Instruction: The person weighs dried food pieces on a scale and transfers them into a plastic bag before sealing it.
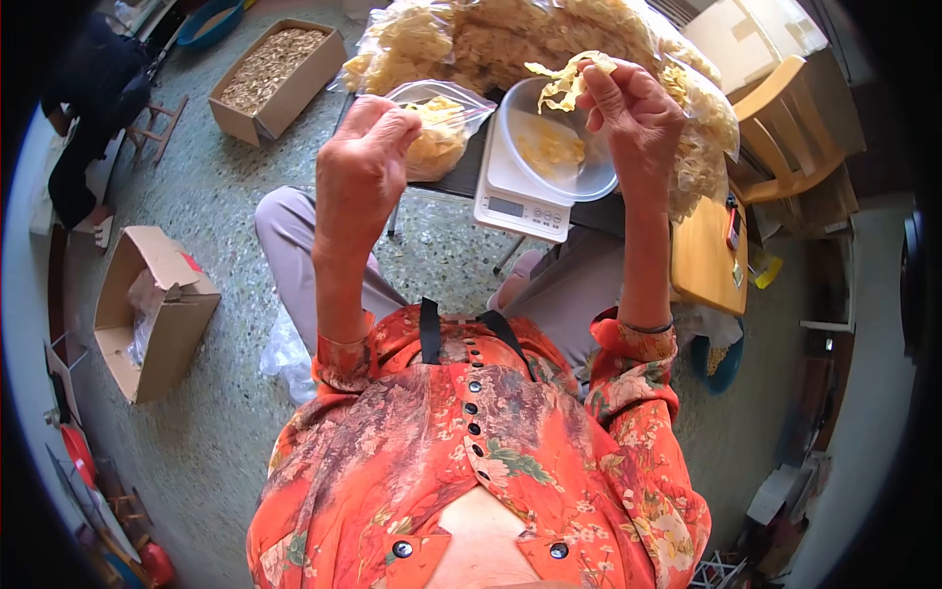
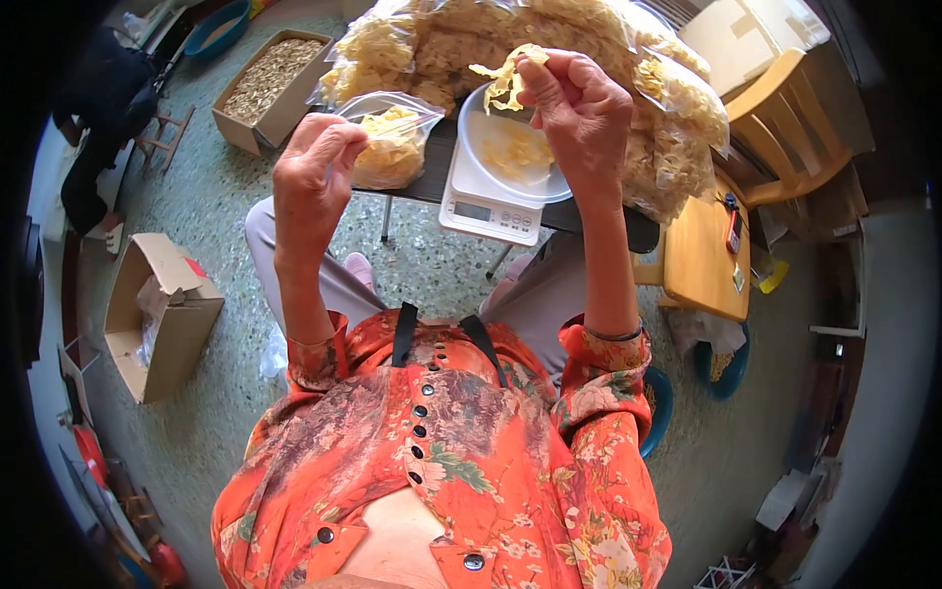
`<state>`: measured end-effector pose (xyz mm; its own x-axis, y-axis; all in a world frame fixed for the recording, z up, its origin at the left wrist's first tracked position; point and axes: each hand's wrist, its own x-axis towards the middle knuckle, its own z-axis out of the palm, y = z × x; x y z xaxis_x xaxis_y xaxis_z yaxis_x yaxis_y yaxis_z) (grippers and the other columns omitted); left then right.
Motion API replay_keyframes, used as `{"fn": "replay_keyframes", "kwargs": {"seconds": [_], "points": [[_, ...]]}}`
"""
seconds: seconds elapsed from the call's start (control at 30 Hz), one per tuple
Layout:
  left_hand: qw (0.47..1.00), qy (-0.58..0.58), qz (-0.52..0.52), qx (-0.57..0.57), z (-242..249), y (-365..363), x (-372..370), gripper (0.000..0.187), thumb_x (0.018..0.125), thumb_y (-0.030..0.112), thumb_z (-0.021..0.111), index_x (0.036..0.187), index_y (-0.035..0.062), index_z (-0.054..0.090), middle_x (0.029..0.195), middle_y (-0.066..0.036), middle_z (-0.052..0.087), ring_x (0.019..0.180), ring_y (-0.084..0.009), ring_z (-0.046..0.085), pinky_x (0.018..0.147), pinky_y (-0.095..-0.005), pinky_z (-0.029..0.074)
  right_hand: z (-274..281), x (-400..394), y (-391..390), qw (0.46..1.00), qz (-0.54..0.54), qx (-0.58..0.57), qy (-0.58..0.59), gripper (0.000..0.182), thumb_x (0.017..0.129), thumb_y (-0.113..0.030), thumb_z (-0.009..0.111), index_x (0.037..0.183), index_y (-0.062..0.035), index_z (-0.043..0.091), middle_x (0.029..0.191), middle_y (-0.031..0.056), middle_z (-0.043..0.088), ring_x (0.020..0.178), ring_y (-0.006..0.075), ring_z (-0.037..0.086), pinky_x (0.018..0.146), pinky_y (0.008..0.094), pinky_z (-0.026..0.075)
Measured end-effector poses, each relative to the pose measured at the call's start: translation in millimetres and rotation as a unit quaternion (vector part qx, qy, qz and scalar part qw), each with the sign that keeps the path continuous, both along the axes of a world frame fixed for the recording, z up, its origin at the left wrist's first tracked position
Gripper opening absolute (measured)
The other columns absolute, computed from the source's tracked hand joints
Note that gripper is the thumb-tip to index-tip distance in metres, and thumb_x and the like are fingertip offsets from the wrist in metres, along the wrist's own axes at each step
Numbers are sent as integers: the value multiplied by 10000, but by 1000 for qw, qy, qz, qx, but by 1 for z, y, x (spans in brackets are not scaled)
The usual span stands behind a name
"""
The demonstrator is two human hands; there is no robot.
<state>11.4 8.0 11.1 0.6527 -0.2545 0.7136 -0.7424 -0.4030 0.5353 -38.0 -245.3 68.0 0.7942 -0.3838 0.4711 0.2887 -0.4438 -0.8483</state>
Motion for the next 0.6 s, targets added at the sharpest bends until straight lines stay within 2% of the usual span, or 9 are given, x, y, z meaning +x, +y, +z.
{"fn": "replay_keyframes", "kwargs": {"seconds": [0.13, 0.2, 0.27, 0.3, 0.33, 0.4, 0.43, 0.5, 0.6], "points": [[1000, 2, -8, -3, -1, -1, 0, 108, 856, 0, 717, 955, 40, 705, 921, -118, 657, 785, -305, 686, 697, -385, 556, 5, 9, 30, 994, 91, 2, -62, 174, 927, -119, 757, 1036, 15, 733, 801, 36, 720, 689, 66, 678, 534, 193, 506], [999, 21, -22, -24, 0, -2, -1, 154, 821, -70, 716, 949, 12, 701, 908, -114, 639, 810, -257, 653, 726, -353, 535, 4, 15, 45, 993, 108, 7, -53, 153, 914, -93, 761, 1006, 24, 730, 821, 46, 717, 689, 70, 677, 539, 192, 512], [1000, 9, -17, -21, 2, -1, -2, 141, 828, -59, 720, 949, 11, 702, 911, -111, 637, 809, -249, 653, 722, -349, 535, -9, 26, 56, 987, 145, -20, -65, 136, 895, -77, 768, 964, 32, 724, 842, 62, 708, 692, 89, 677, 564, 214, 527], [999, 15, -19, -25, 2, -1, -2, 131, 834, -52, 722, 948, 10, 702, 910, -110, 636, 808, -249, 652, 721, -350, 535, -14, 32, 60, 983, 145, -75, -80, 133, 870, -60, 777, 950, 31, 722, 844, 78, 692, 711, 118, 687, 591, 243, 533], [999, 21, -22, -29, 3, -1, -3, 122, 840, -44, 723, 947, 9, 702, 909, -110, 635, 808, -249, 652, 719, -350, 535, -16, 34, 61, 978, 120, -155, -77, 132, 860, -72, 773, 947, 15, 725, 844, 105, 693, 723, 195, 700, 642, 297, 547], [999, 17, -24, -26, 2, 0, -3, 117, 842, -40, 727, 946, 7, 702, 908, -111, 635, 810, -253, 651, 723, -353, 534, -19, 42, 64, 950, 130, -259, -118, 111, 846, -80, 764, 923, -11, 722, 869, 127, 700, 752, 269, 708, 685, 347, 557], [999, 13, -28, -24, 2, 1, -2, 113, 844, -35, 730, 946, 5, 702, 907, -112, 635, 812, -257, 650, 728, -356, 533, -21, 44, 64, 950, 132, -258, -119, 111, 846, -80, 764, 923, -11, 722, 869, 127, 700, 752, 269, 708, 685, 347, 557], [999, 10, -28, -27, 3, 1, -3, 115, 840, -36, 733, 944, 4, 701, 907, -112, 636, 816, -260, 651, 734, -359, 532, -23, 47, 66, 922, 157, -349, -50, 99, 843, -79, 741, 928, -35, 711, 892, 138, 709, 792, 326, 704, 726, 393, 561], [999, 9, -24, -27, 1, 5, -1, 123, 833, -36, 740, 942, 4, 699, 910, -113, 640, 826, -265, 653, 745, -362, 532, -19, 47, 69, 918, 161, -362, -23, 111, 859, -85, 718, 964, -54, 705, 913, 133, 720, 835, 332, 712, 734, 405, 565]]}}
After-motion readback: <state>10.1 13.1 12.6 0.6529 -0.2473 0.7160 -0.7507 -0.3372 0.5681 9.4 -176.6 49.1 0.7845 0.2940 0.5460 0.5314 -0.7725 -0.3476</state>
